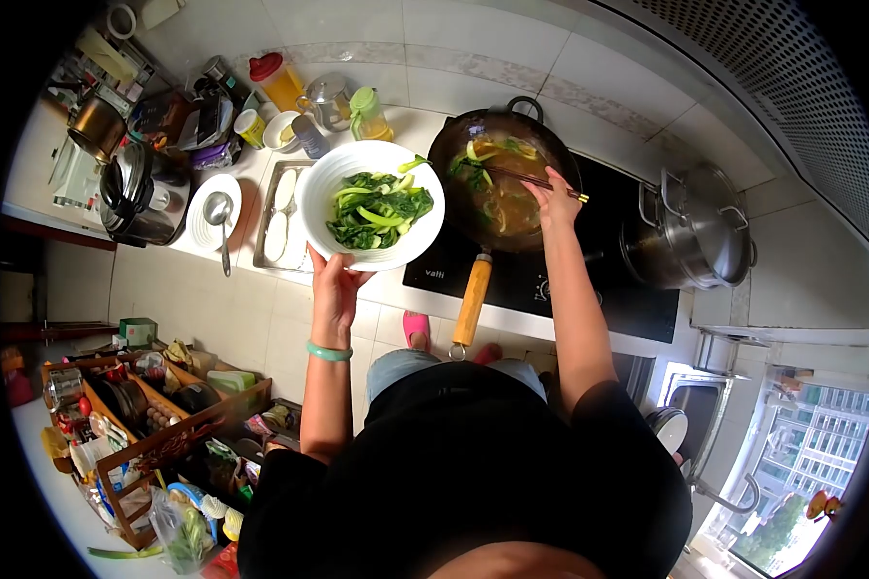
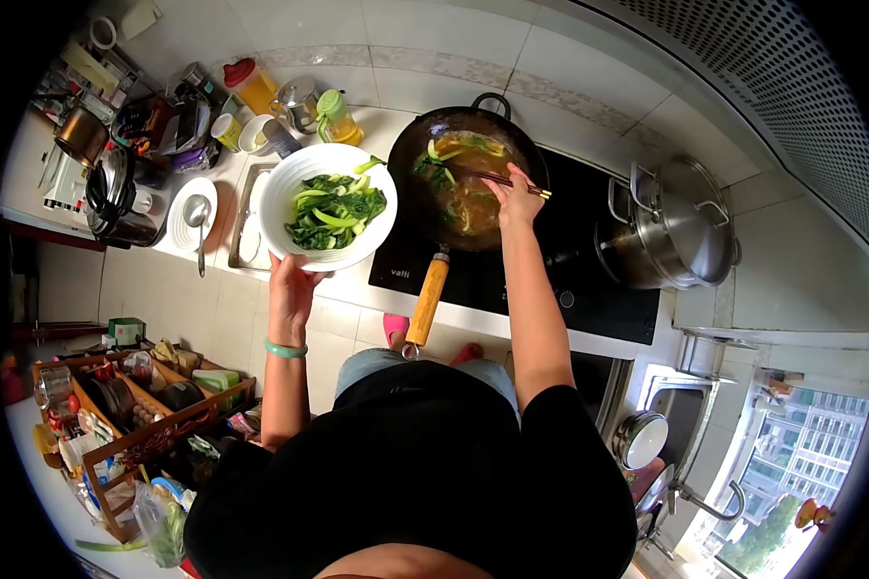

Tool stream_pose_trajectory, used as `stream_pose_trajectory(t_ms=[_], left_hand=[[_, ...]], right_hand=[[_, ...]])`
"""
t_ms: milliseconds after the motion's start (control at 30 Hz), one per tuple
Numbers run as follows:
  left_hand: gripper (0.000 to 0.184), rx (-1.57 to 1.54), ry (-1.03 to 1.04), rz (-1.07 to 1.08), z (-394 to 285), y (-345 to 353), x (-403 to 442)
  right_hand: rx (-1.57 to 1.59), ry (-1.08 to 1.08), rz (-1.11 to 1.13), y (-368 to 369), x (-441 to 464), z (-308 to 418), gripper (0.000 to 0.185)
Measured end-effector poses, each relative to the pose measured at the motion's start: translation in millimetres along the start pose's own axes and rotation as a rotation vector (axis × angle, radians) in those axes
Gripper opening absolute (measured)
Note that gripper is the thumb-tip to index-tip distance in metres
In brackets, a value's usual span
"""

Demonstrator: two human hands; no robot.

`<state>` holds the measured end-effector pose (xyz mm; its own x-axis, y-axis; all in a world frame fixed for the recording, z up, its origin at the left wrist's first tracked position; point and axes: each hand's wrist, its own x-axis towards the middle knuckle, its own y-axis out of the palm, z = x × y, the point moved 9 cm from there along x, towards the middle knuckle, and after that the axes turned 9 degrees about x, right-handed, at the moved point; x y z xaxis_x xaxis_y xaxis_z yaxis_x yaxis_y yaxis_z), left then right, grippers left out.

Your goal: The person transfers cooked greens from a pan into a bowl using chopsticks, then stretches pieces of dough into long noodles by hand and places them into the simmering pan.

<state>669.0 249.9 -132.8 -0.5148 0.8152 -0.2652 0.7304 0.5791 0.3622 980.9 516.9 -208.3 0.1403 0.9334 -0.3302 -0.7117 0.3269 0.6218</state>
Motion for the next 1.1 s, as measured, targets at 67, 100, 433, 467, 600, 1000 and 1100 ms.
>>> stream_pose_trajectory(t_ms=[67, 100, 433, 467, 600, 1000, 1100], left_hand=[[0.059, 0.0, -0.024, 0.048, 5.5, 4.0, 5.3], [0.058, -0.002, -0.025, 0.047, 6.9, 6.2, 6.8], [0.054, -0.018, -0.04, 0.121, 20.8, 46.7, 26.4], [0.054, -0.008, -0.043, 0.132, 23.1, 50.7, 28.7], [0.056, 0.011, -0.066, 0.162, 32.2, 67.5, 35.4], [0.058, 0.004, -0.099, 0.269, 33.0, 98.4, 23.2], [0.058, -0.027, -0.102, 0.282, 34.7, 96.1, 22.1]], right_hand=[[0.045, -0.001, 0.027, 4.0, -2.7, 14.7, 0.019], [0.031, -0.04, 0.035, 4.5, -1.9, 23.7, 0.021], [0.078, -0.189, 0.188, 50.9, -42.7, 124.2, 0.025], [0.06, -0.224, 0.216, 60.6, -52.6, 134.2, 0.024], [0.023, -0.182, 0.351, 89.5, -77.4, 139.8, 0.025], [-0.507, -0.077, 0.522, 117.6, -138.6, 98.9, 0.03], [-0.629, -0.097, 0.546, 125.6, -155.1, 119.3, 0.026]])
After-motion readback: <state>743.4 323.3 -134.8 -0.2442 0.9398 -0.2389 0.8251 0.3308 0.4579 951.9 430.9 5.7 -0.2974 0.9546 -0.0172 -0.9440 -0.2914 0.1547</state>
